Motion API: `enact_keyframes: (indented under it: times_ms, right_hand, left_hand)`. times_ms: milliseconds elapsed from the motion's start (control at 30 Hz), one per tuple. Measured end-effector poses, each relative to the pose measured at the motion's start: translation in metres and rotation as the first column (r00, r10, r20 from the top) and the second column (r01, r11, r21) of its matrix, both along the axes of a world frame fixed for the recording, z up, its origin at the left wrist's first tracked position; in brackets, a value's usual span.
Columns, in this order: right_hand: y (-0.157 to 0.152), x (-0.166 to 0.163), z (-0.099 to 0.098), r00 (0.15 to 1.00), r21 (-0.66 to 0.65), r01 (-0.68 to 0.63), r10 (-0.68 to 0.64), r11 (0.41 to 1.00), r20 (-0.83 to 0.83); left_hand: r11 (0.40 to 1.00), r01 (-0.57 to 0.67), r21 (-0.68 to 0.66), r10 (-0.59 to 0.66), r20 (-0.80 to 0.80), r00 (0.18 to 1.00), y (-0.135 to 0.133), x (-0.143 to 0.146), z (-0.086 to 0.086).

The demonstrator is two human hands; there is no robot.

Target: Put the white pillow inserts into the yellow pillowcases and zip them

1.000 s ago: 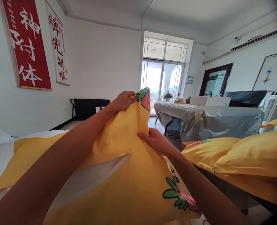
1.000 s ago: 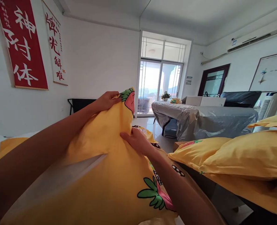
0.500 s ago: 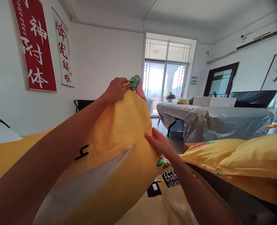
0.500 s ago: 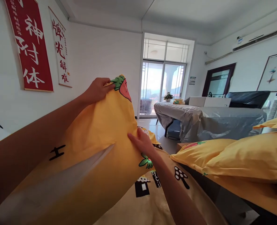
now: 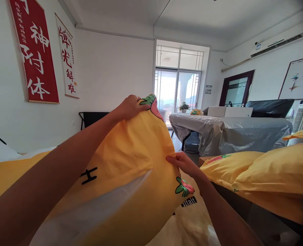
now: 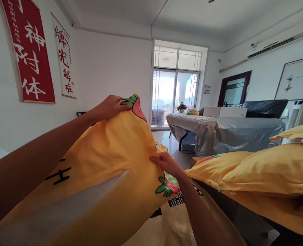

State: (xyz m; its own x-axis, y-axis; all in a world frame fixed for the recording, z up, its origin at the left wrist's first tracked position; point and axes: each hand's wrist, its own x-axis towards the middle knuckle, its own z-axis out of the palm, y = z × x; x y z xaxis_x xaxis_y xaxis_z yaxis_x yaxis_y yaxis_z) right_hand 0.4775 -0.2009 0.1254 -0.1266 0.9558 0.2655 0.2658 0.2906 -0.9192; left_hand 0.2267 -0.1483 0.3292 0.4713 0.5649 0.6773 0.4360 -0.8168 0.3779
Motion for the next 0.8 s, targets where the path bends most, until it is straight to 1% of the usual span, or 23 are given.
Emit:
enact_keyframes:
  times_ms: [67, 133, 200, 233, 300, 367, 400, 433, 467, 500, 533, 567, 600, 633, 667, 700, 733, 800]
  right_hand:
    - [-0.007, 0.012, 0.01, 0.996, 0.026, -0.027, 0.025, 0.999, 0.087]
    - [-0.013, 0.013, 0.022, 0.992, 0.062, -0.055, 0.048, 0.997, 0.116]
    - [-0.015, 0.0, 0.038, 0.999, 0.167, -0.024, 0.016, 0.986, 0.05]
    - [-0.014, -0.012, 0.046, 1.0, 0.239, 0.028, -0.025, 0.971, -0.015]
    - [-0.009, -0.039, 0.06, 0.98, 0.372, 0.186, -0.143, 0.909, -0.139]
    - [-0.001, -0.059, 0.07, 0.942, 0.48, 0.337, -0.288, 0.81, -0.175]
    - [0.003, -0.063, 0.073, 0.917, 0.526, 0.395, -0.359, 0.754, -0.173]
    - [0.006, -0.063, 0.075, 0.897, 0.558, 0.428, -0.409, 0.711, -0.167]
    - [0.008, -0.06, 0.076, 0.892, 0.565, 0.433, -0.422, 0.702, -0.159]
    - [0.009, -0.054, 0.078, 0.906, 0.541, 0.411, -0.394, 0.734, -0.154]
    - [0.009, -0.049, 0.079, 0.932, 0.489, 0.36, -0.331, 0.795, -0.15]
    - [0.007, -0.044, 0.082, 0.958, 0.423, 0.284, -0.244, 0.861, -0.149]
    - [0.006, -0.041, 0.086, 0.978, 0.361, 0.192, -0.145, 0.913, -0.153]
    - [0.004, -0.042, 0.091, 0.986, 0.314, 0.103, -0.055, 0.944, -0.158]
    - [0.002, -0.045, 0.096, 0.986, 0.289, 0.037, 0.012, 0.957, -0.166]
    - [0.001, -0.051, 0.103, 0.983, 0.288, 0.011, 0.042, 0.958, -0.178]
    - [0.002, -0.058, 0.109, 0.981, 0.304, 0.02, 0.041, 0.952, -0.192]
    - [0.005, -0.072, 0.119, 0.976, 0.364, 0.099, -0.02, 0.926, -0.215]
  left_hand:
    - [0.991, 0.059, -0.124, -0.066, -0.055, 0.996, -0.001, 0.0, 0.002]
    - [0.983, 0.098, -0.152, -0.104, -0.036, 0.994, -0.005, 0.004, 0.003]
    - [0.985, 0.114, -0.132, -0.112, 0.021, 0.994, -0.011, 0.014, 0.002]
    - [0.986, 0.109, -0.123, -0.106, 0.036, 0.994, -0.014, 0.02, 0.002]
    - [0.992, 0.083, -0.099, -0.08, 0.037, 0.996, -0.02, 0.032, -0.001]
    - [0.996, 0.06, -0.06, -0.057, 0.045, 0.997, -0.023, 0.039, -0.003]
    - [0.997, 0.061, -0.045, -0.059, 0.056, 0.997, -0.022, 0.039, -0.005]
    - [0.996, 0.076, -0.04, -0.073, 0.066, 0.995, -0.021, 0.037, -0.006]
    - [0.994, 0.099, -0.047, -0.095, 0.068, 0.993, -0.019, 0.033, -0.007]
    - [0.99, 0.126, -0.066, -0.122, 0.062, 0.991, -0.016, 0.029, -0.009]
    - [0.984, 0.155, -0.091, -0.151, 0.051, 0.987, -0.013, 0.026, -0.011]
    - [0.976, 0.184, -0.113, -0.18, 0.043, 0.983, -0.01, 0.023, -0.012]
    - [0.969, 0.211, -0.128, -0.207, 0.046, 0.977, -0.008, 0.023, -0.014]
    - [0.963, 0.236, -0.133, -0.229, 0.061, 0.971, -0.007, 0.025, -0.016]
    - [0.957, 0.26, -0.129, -0.251, 0.081, 0.964, -0.007, 0.029, -0.016]
    - [0.951, 0.285, -0.118, -0.275, 0.093, 0.957, -0.008, 0.033, -0.016]
    - [0.946, 0.309, -0.101, -0.301, 0.088, 0.95, -0.01, 0.037, -0.015]
    - [0.937, 0.345, -0.052, -0.345, 0.021, 0.938, -0.015, 0.037, -0.01]
